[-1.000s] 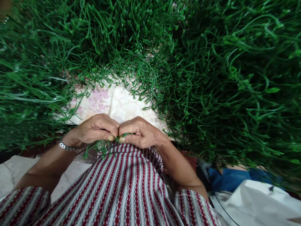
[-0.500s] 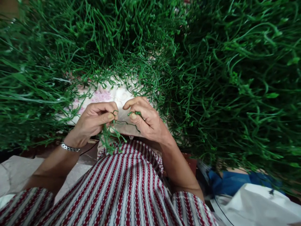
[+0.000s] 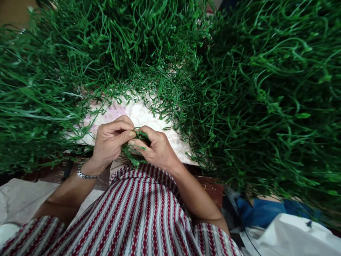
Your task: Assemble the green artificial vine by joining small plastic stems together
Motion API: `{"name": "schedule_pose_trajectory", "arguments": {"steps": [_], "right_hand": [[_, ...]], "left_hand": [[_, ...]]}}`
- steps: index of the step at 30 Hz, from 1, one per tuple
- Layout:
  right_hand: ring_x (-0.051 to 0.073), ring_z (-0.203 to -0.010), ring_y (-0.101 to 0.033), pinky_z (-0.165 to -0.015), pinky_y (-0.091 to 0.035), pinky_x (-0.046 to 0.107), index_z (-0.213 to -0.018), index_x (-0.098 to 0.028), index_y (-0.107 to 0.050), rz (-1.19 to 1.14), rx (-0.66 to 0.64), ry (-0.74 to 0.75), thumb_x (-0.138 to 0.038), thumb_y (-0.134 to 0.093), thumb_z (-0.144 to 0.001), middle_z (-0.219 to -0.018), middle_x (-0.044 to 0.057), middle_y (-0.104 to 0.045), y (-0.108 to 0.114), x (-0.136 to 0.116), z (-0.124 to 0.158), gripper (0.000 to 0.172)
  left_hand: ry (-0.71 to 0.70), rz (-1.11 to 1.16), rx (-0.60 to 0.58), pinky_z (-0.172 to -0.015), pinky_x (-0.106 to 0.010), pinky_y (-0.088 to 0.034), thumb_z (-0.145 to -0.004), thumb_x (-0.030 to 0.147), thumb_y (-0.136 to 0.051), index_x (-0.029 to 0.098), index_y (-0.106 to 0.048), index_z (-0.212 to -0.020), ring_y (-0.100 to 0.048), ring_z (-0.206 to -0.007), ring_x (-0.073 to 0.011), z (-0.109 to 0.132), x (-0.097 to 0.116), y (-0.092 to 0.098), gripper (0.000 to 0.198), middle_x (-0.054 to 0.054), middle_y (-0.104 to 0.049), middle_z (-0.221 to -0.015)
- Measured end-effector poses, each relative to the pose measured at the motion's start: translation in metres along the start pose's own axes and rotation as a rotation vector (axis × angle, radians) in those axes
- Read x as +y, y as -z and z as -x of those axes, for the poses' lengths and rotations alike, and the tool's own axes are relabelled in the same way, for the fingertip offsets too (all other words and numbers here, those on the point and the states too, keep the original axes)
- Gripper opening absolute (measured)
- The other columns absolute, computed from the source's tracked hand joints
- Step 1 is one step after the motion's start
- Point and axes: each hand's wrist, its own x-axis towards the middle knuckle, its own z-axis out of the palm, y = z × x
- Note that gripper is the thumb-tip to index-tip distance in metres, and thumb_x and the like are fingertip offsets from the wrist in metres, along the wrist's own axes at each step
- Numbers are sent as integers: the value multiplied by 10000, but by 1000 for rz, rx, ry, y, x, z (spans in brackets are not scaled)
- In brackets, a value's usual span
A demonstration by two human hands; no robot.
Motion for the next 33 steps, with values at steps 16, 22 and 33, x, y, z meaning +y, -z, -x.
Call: {"name": "schedule_pose_trajectory", "arguments": {"steps": [16, 22, 33], "right_hand": [[89, -551, -509, -528, -405, 202, -752, -161, -568, -417, 104, 53, -370, -559, -827, -641, -2, -576, -18, 5, -4, 222], [82, -524, -447, -499, -359, 214, -743, -152, -542, -274, 108, 99, -339, -482, -873, -616, -8, -500, -14, 8, 3, 235], [201, -945, -608, -939, -427, 425, -836, -193, -521, 226, 444, 311, -244, -404, -913, -733, 30, -600, 46, -14, 2, 149]], "left_hand": [[388, 660, 99, -346, -182, -220, -658, 241, -663, 141, -505, -563, -301, -395, -20, -6, 19, -11, 210, 23, -436, -599], [101, 561, 197, -360, -189, -267, -693, 246, -664, 156, -495, -588, -324, -375, -21, -26, 33, 9, 218, 35, -436, -605], [221, 183, 89, -408, -167, -307, -671, 226, -703, 148, -614, -578, -410, -463, -48, -28, 5, -6, 151, 30, -477, -518]]}}
